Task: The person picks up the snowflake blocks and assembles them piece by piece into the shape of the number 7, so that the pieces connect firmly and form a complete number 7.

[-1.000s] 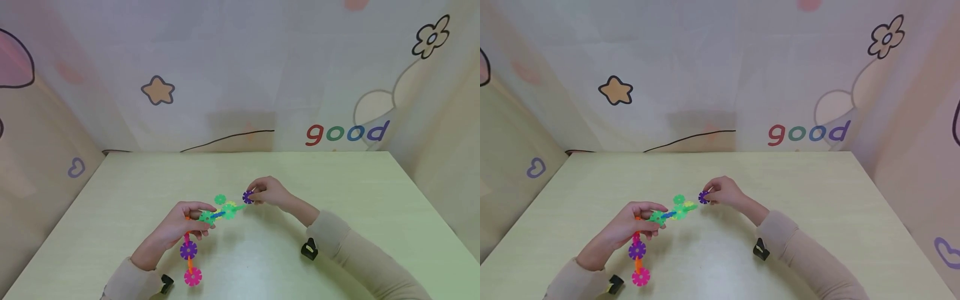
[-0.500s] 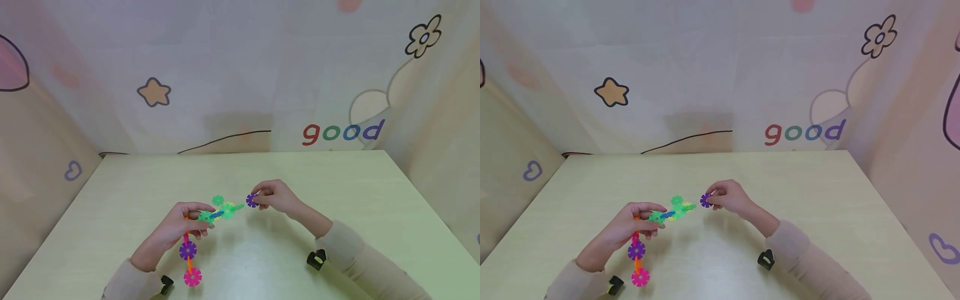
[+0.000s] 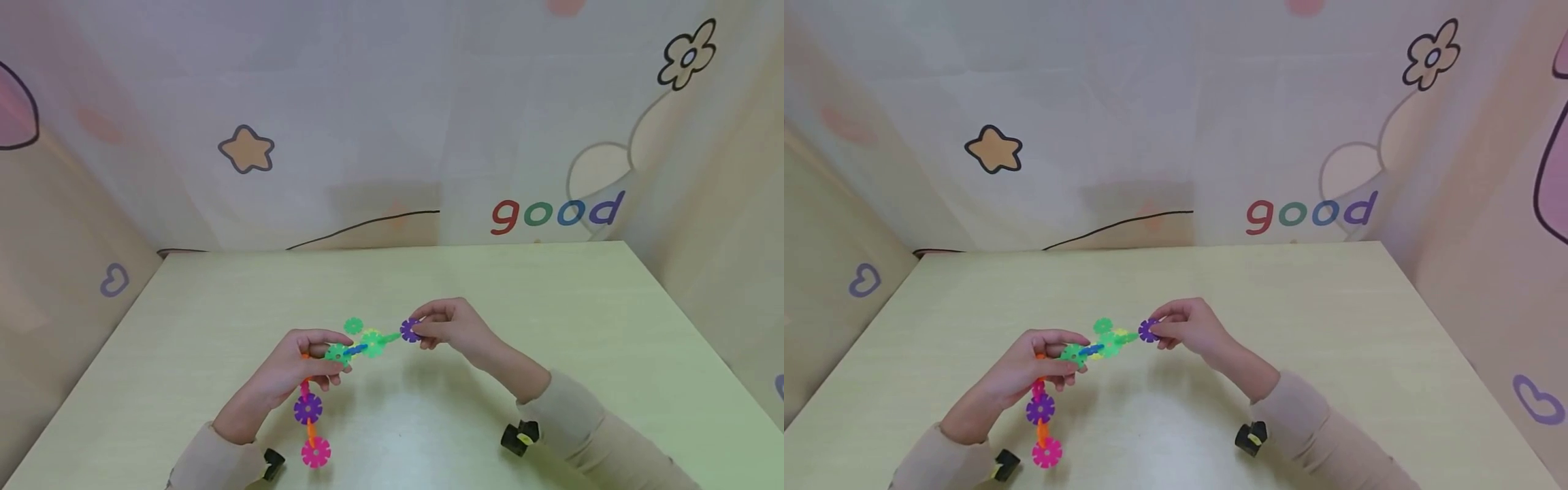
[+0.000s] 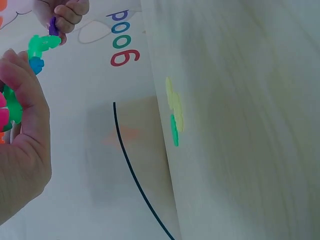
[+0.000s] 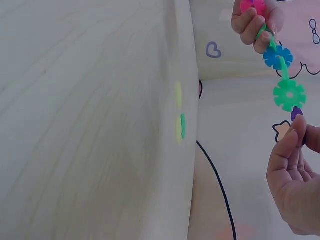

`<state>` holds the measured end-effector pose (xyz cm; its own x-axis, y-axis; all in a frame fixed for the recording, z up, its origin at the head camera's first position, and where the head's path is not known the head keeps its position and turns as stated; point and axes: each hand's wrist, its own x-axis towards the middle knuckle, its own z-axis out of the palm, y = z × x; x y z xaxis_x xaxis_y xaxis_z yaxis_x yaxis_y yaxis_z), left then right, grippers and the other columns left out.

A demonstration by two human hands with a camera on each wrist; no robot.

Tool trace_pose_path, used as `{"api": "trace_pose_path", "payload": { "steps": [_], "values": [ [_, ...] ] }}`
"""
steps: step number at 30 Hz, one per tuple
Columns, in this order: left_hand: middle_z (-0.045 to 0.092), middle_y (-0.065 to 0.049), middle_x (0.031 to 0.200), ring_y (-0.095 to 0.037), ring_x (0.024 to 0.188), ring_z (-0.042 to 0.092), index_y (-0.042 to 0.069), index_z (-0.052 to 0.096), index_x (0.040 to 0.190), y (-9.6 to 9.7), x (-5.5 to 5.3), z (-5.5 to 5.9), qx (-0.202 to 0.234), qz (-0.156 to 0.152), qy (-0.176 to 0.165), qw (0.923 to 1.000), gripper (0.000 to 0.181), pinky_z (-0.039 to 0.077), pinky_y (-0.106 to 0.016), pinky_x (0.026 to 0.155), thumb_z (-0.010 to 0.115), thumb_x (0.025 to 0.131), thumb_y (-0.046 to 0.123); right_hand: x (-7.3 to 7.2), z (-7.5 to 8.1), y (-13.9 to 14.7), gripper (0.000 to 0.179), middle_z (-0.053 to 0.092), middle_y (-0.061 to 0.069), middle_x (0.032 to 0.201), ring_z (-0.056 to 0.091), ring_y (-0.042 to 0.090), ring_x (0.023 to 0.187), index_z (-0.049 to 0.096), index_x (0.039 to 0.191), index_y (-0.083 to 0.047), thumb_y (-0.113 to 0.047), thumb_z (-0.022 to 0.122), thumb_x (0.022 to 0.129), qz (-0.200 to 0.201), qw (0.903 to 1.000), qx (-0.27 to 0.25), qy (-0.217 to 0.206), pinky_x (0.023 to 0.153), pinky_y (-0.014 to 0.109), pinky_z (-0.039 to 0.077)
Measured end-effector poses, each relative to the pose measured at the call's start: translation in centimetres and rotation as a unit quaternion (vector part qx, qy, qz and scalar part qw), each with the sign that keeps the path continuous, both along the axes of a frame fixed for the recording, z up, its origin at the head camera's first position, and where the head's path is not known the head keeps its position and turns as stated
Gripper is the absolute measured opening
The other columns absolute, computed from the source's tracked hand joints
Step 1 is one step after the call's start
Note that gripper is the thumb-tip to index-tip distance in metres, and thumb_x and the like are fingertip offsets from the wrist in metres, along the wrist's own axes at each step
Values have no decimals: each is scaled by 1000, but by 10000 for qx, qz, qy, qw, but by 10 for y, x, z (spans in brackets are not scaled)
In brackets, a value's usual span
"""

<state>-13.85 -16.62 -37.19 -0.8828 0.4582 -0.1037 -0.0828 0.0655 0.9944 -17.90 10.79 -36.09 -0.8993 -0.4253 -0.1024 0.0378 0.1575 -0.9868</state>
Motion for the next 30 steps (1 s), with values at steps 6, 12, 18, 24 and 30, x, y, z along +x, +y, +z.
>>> {"api": "trace_pose_path", "payload": {
  "steps": [6,12,18,24,30],
  "values": [
    [67,-17,79,-18,60,63,-11,54,114,2,0,-1,20,-81,81,9999,37,53,-27,55,64,81,-1,6,-1,-3,24,68,11,83,62,13,62,59,103,12,-4,61,86,-6,9998,-191,-58,68,29,54],
    [67,-15,77,-17,59,63,-13,53,112,3,2,-1,123,-70,51,9999,35,53,-27,55,65,80,-1,10,-5,-7,21,67,8,78,61,11,59,57,102,15,1,58,86,-138,9984,-550,-37,62,24,53],
    [67,-14,77,-15,60,63,-14,53,110,3,4,0,128,79,41,9999,34,53,-26,53,64,80,-4,16,-8,-13,19,67,8,77,61,12,58,57,99,16,4,58,85,-316,9966,-753,112,60,23,52],
    [66,-19,79,-19,61,63,-13,55,110,3,6,3,-15,46,120,9999,33,53,-28,53,64,80,-3,19,-12,-17,18,67,13,81,61,12,58,58,98,15,3,58,86,-526,9951,-810,200,62,24,53],
    [66,-21,80,-19,61,63,-13,55,110,6,6,3,-42,-34,94,9999,32,53,-28,53,63,81,-4,21,-9,-18,17,67,16,83,60,11,58,58,98,15,3,58,86,-607,9941,-832,342,63,25,53]
  ]
}}
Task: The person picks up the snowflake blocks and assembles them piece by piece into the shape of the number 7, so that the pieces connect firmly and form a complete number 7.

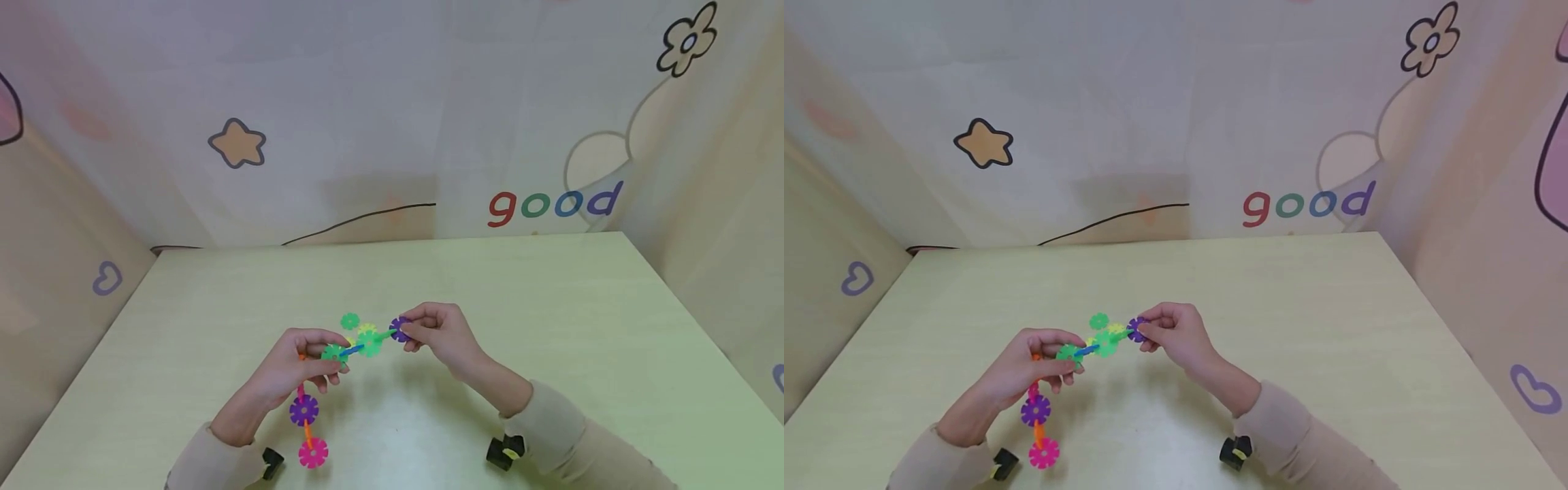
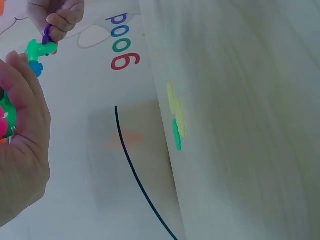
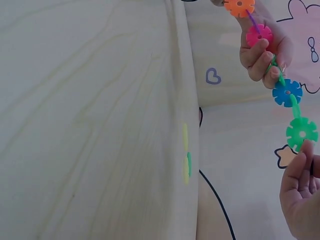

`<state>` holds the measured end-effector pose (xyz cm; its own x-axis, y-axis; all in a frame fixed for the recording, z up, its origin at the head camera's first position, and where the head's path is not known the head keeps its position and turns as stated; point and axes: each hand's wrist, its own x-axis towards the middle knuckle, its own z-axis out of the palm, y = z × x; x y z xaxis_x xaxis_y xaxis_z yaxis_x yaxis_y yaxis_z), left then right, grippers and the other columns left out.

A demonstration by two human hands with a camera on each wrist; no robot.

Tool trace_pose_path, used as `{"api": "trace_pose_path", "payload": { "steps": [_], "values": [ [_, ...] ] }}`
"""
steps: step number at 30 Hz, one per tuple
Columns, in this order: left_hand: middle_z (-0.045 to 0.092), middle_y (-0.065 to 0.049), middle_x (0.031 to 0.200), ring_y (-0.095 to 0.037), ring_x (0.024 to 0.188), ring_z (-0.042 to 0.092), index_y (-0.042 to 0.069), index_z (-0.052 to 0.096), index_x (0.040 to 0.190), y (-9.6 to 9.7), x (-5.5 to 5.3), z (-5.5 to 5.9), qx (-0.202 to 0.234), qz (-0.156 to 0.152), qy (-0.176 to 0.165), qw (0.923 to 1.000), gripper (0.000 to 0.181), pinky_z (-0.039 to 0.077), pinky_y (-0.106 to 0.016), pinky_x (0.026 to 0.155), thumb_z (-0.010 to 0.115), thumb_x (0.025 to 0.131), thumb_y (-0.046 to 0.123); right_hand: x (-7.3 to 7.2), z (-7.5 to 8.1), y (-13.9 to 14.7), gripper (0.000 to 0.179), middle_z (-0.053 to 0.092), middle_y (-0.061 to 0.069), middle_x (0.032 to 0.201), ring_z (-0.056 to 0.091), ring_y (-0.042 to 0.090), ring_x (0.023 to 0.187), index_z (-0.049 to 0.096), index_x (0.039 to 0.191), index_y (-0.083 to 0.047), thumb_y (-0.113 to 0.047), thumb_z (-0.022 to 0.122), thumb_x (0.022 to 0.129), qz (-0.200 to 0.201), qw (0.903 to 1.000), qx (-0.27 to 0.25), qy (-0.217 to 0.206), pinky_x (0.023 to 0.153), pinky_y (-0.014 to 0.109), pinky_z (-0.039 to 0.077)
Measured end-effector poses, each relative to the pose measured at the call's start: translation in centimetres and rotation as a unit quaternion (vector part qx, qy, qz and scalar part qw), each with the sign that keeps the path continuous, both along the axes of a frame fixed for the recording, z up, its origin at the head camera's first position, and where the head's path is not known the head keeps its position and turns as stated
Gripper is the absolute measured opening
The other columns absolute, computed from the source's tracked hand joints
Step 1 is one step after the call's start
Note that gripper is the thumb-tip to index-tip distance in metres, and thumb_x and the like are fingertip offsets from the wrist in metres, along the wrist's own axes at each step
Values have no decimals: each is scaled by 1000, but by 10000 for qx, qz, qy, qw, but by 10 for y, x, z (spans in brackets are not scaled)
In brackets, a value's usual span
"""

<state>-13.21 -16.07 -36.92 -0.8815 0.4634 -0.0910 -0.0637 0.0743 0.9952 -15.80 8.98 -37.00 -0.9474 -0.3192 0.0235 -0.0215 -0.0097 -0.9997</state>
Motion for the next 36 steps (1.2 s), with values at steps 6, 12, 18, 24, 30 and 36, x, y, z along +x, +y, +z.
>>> {"api": "trace_pose_path", "payload": {
  "steps": [6,12,18,24,30,36],
  "values": [
    [67,-18,80,-16,62,63,-12,54,112,2,-1,-3,51,40,45,10000,34,53,-27,55,64,80,-3,-1,4,3,17,67,17,85,61,12,60,59,100,13,3,58,86,-3,9998,138,133,64,26,53],
    [66,-20,88,-31,73,64,-6,53,118,6,-1,-6,-307,-23,271,9992,38,54,-31,63,64,83,3,-7,3,7,20,66,13,85,61,13,63,61,104,9,0,59,86,-138,9995,279,51,66,27,53],
    [66,-19,96,-39,94,60,-6,46,126,6,-3,-10,-522,-387,203,9977,46,51,-30,79,63,84,3,-10,0,8,22,66,12,84,61,14,64,61,105,9,1,60,85,-41,9992,398,5,66,26,53],
    [67,-18,95,-33,91,63,-2,48,126,5,-8,-11,-1123,-920,461,9883,46,47,-22,66,65,83,6,-10,-3,8,21,66,14,84,62,13,63,60,104,12,5,59,84,111,9986,502,114,64,26,53],
    [67,-5,87,-21,64,57,3,49,126,7,-15,-11,-2074,-1098,1121,9656,49,43,-23,55,68,82,11,-8,-7,5,20,67,15,84,64,15,64,60,103,11,4,60,84,209,9983,542,65,66,31,54],
    [63,-1,87,-16,72,55,4,51,121,13,-17,-11,-2570,-932,1599,9485,43,46,-29,61,68,82,12,-8,-9,1,20,67,17,84,64,16,65,60,103,11,3,60,84,260,9982,537,80,65,32,55]
  ]
}}
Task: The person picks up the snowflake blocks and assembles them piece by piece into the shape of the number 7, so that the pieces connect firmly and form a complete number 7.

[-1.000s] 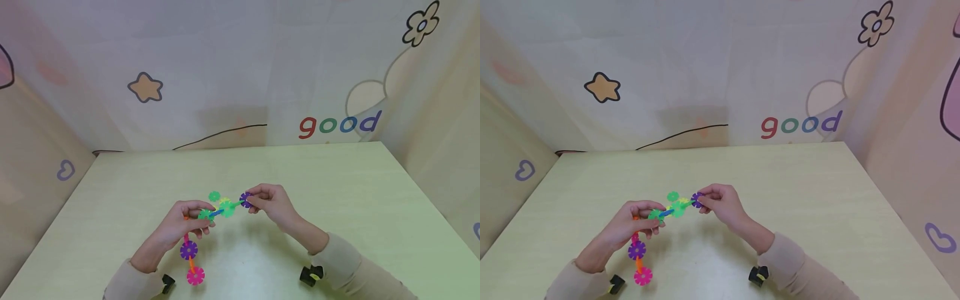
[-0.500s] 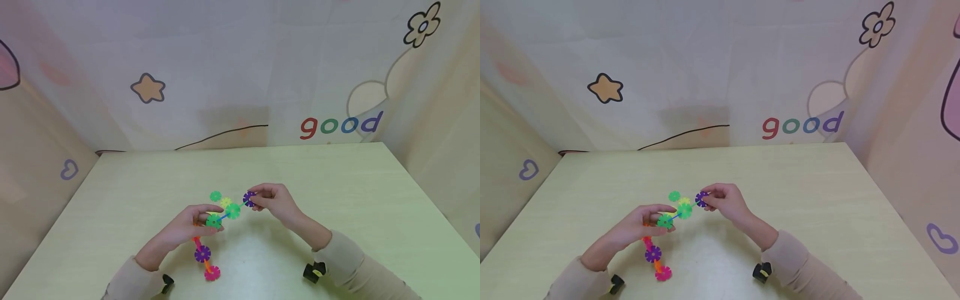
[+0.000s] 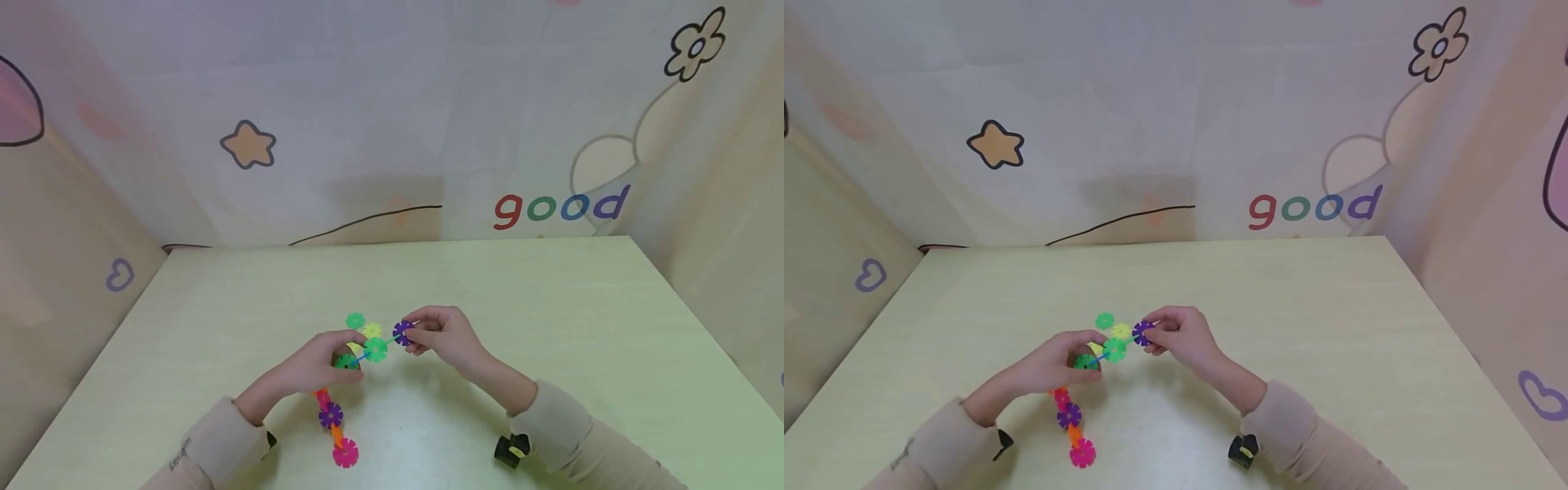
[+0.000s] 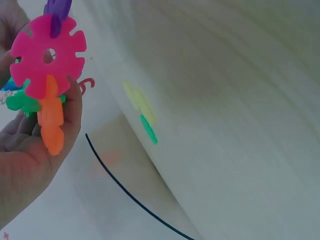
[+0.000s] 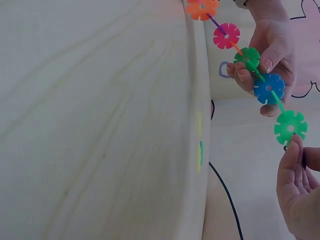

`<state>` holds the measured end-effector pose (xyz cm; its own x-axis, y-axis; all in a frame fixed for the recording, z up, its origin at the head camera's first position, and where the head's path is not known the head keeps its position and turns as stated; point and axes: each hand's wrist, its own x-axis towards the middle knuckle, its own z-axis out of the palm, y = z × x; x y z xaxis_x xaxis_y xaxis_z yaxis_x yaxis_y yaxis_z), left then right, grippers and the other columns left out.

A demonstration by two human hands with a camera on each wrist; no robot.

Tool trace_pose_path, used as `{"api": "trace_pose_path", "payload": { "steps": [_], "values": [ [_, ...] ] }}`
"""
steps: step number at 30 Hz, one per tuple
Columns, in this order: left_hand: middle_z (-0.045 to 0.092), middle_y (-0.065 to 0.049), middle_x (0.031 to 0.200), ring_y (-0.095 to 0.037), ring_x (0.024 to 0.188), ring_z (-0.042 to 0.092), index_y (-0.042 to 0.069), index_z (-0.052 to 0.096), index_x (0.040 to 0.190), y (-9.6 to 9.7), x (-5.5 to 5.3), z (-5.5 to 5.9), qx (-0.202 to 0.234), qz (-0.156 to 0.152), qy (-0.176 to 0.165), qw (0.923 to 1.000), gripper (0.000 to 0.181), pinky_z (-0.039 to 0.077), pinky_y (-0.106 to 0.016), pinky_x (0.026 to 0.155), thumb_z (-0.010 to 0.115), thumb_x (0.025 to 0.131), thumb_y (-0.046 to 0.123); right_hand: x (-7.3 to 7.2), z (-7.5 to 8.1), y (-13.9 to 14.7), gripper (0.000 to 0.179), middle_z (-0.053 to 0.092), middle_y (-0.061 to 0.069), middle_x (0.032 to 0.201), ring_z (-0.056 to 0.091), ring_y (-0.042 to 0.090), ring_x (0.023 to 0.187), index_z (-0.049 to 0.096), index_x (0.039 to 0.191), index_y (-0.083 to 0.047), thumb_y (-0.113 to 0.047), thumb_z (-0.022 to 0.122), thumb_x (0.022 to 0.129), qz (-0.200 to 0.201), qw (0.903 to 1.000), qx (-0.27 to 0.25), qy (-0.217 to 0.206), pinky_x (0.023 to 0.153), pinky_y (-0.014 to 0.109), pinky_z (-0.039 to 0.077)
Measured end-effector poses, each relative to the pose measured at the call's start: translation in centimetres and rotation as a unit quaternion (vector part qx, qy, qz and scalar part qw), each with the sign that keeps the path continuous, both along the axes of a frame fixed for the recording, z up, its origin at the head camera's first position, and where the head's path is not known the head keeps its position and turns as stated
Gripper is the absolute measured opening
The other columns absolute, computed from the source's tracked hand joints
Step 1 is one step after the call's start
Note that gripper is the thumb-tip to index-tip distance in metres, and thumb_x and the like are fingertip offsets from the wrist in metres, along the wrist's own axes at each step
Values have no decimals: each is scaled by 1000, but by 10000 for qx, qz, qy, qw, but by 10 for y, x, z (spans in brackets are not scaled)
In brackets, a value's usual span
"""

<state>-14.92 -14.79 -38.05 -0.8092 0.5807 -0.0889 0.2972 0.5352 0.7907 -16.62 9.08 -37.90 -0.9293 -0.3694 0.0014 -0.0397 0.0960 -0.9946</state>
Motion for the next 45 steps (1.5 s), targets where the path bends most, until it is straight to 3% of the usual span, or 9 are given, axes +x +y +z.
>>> {"api": "trace_pose_path", "payload": {
  "steps": [7,13,22,28,35,41,45],
  "values": [
    [60,-2,86,-15,77,56,5,54,114,8,1,-5,215,275,384,9987,37,48,-26,66,69,81,12,0,-1,-8,20,67,17,81,64,16,62,60,102,11,3,60,84,71,9999,54,-58,63,32,55],
    [62,-5,86,-16,72,62,6,54,112,3,5,-7,646,573,178,9961,36,51,-25,63,70,79,8,-1,-1,-15,19,67,17,80,64,17,62,60,101,11,2,60,84,178,9998,54,-31,63,32,55],
    [66,-5,82,-15,66,64,3,55,113,-10,9,-9,699,749,20,9947,37,52,-26,61,69,79,6,-10,1,-17,25,66,16,85,64,22,70,60,105,10,-10,55,91,418,9979,485,112,64,33,54],
    [67,-5,81,-14,66,64,2,55,114,-24,10,-7,720,903,138,9932,37,51,-25,64,69,80,9,-32,-2,-19,24,64,20,93,62,24,76,62,105,7,-10,59,88,489,9894,1361,145,63,31,53],
    [67,-11,86,-18,67,65,2,54,117,-36,8,-4,923,1112,-72,9895,40,52,-27,61,69,80,7,-55,-9,-29,26,64,11,89,58,20,73,63,107,4,-9,63,85,654,9825,1724,-266,60,29,50],
    [66,-10,86,-18,67,65,1,52,119,-47,5,-4,896,1428,-42,9857,43,52,-28,61,69,80,7,-73,-23,-37,29,61,2,76,49,13,63,67,103,-1,-8,72,76,713,9707,2286,222,54,24,43],
    [66,-9,85,-18,68,65,2,53,119,-53,2,-6,804,1662,-66,9828,43,52,-28,62,69,80,9,-79,-31,-43,30,59,1,76,49,13,66,69,98,-5,-9,77,70,811,9618,2566,498,57,22,40]
  ]
}}
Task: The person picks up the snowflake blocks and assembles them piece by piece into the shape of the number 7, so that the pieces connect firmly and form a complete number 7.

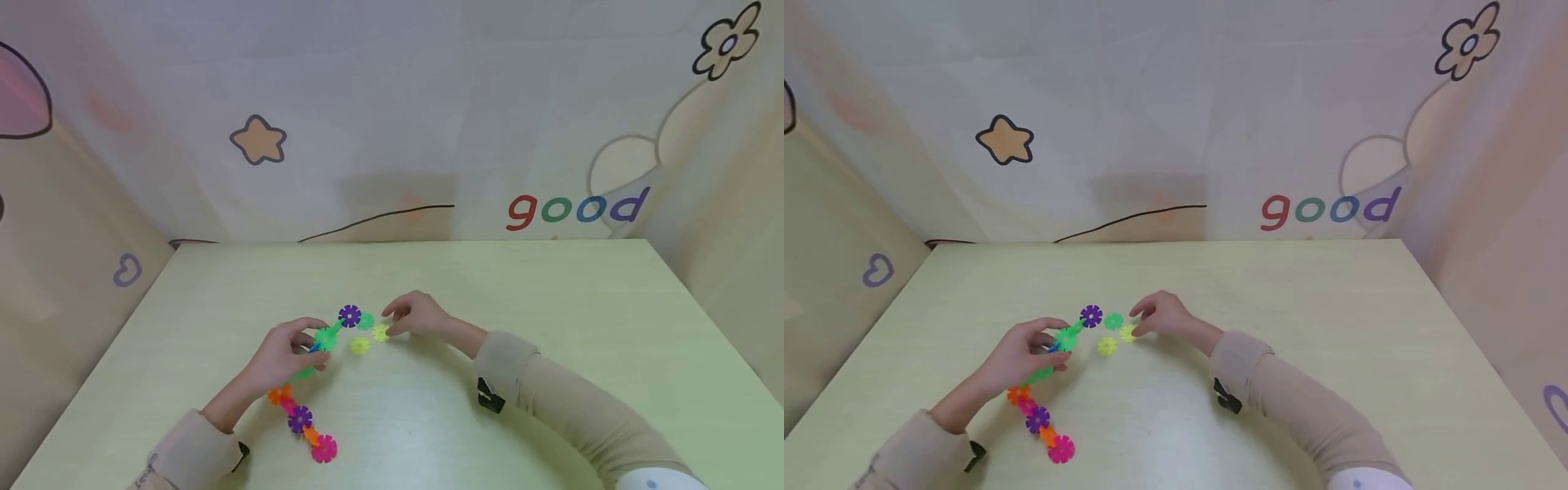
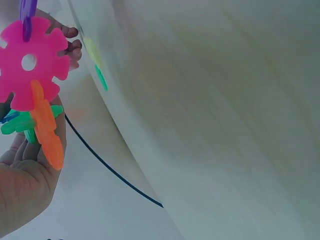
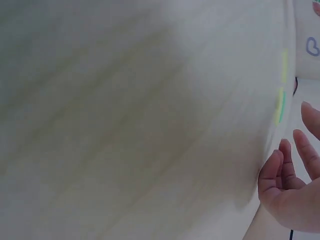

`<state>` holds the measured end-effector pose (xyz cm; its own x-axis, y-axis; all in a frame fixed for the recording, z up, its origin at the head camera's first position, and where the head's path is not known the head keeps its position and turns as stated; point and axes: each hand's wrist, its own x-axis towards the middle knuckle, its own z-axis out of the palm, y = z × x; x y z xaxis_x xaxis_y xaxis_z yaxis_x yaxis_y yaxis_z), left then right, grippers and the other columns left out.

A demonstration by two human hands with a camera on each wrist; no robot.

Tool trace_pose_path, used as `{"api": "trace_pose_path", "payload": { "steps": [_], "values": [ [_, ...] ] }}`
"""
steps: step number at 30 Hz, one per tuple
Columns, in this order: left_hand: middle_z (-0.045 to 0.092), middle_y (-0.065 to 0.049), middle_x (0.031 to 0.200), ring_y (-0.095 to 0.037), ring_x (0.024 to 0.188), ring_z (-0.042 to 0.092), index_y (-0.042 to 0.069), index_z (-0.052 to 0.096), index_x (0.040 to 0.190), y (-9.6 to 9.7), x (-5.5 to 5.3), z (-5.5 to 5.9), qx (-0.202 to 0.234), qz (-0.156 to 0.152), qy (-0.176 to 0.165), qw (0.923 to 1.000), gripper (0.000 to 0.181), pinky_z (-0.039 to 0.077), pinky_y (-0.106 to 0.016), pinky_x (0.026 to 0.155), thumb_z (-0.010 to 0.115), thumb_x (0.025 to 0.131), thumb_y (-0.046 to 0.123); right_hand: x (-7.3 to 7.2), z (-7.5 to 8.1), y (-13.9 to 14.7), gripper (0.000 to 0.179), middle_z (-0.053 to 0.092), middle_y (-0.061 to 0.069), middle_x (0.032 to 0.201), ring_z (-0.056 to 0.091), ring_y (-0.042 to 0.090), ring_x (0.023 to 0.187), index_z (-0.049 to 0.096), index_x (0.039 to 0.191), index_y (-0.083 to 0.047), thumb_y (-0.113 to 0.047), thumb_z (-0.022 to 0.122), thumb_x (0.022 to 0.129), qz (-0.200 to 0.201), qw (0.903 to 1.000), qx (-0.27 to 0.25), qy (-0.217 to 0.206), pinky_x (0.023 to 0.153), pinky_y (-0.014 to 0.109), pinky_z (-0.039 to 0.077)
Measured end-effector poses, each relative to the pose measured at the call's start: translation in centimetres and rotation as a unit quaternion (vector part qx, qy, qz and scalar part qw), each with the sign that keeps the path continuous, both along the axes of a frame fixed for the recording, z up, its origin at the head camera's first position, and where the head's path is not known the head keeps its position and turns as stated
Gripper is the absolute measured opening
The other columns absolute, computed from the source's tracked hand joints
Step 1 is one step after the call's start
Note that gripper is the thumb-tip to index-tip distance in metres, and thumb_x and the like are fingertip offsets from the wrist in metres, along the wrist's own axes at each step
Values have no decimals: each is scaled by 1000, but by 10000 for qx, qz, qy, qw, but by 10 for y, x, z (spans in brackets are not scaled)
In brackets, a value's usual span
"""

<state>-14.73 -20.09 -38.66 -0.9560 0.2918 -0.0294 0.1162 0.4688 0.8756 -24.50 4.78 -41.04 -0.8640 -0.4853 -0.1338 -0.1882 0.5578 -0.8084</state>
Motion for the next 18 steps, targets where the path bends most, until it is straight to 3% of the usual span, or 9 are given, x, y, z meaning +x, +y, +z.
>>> {"api": "trace_pose_path", "payload": {
  "steps": [6,11,18],
  "values": [
    [66,-10,86,-22,71,66,0,51,120,-4,-2,-1,106,21,-93,9999,44,53,-28,64,68,81,7,0,-5,-6,30,59,-1,82,50,12,77,72,95,-9,-12,81,65,38,9984,418,372,71,24,41],
    [65,-11,87,-24,72,67,0,51,121,-4,-3,0,234,-121,-100,9996,44,54,-28,66,68,81,7,2,-6,-10,31,58,-2,79,49,13,76,72,93,-10,-13,81,64,27,9958,677,611,71,25,40],
    [64,-10,88,-25,73,66,1,51,120,1,-3,4,286,-320,-264,9987,43,54,-30,68,68,81,8,6,-4,-15,24,56,-2,81,48,14,79,69,85,-10,-11,81,65,40,9924,1061,620,76,28,40]
  ]
}}
